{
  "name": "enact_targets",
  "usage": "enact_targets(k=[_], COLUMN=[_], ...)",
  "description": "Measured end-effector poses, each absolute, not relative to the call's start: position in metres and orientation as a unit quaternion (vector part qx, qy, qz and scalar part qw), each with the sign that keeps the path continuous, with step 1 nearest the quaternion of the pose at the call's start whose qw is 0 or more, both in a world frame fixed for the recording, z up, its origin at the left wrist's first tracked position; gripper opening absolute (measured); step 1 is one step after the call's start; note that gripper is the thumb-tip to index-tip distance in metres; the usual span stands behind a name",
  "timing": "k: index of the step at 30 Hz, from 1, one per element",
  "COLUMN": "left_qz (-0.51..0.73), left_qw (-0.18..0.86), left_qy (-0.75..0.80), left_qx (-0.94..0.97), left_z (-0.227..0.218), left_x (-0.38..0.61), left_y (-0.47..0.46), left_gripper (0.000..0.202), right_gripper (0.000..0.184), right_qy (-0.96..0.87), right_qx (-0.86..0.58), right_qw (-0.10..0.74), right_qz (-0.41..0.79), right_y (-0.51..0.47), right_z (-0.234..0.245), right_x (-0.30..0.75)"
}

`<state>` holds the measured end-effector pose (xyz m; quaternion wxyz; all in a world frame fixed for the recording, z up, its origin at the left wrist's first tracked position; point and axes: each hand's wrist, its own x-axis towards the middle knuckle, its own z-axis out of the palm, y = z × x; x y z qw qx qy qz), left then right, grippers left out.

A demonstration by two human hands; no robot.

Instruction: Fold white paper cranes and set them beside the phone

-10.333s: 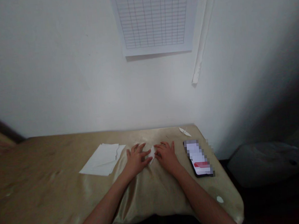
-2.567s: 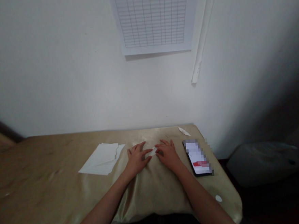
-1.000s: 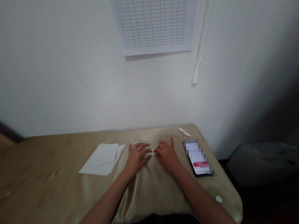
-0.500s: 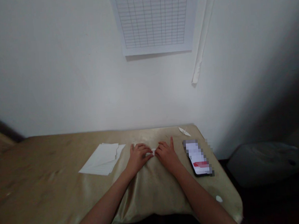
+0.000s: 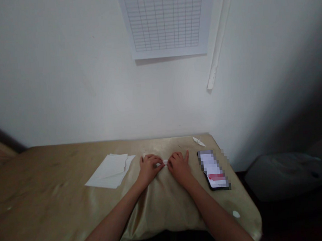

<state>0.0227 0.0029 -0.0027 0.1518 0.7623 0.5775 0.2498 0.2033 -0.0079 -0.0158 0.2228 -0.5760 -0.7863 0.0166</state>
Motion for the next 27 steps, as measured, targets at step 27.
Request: enact_targets(k=[27], left_qz=[0.237], left_qw=[0.132], left_qy=[0.622], left_qx=[0.734], left_z=[-0.0029], left_x=[0.0277], left_y=[0.0009], left_gripper=[0.008], right_gripper=[0.015], right_qy=[-0.713], right_qx=[-0.633], right_qw=[0.285], right_qz=[0.102], right_y=[-0.0045], right_z=[-0.0223], right_x=[0.1946])
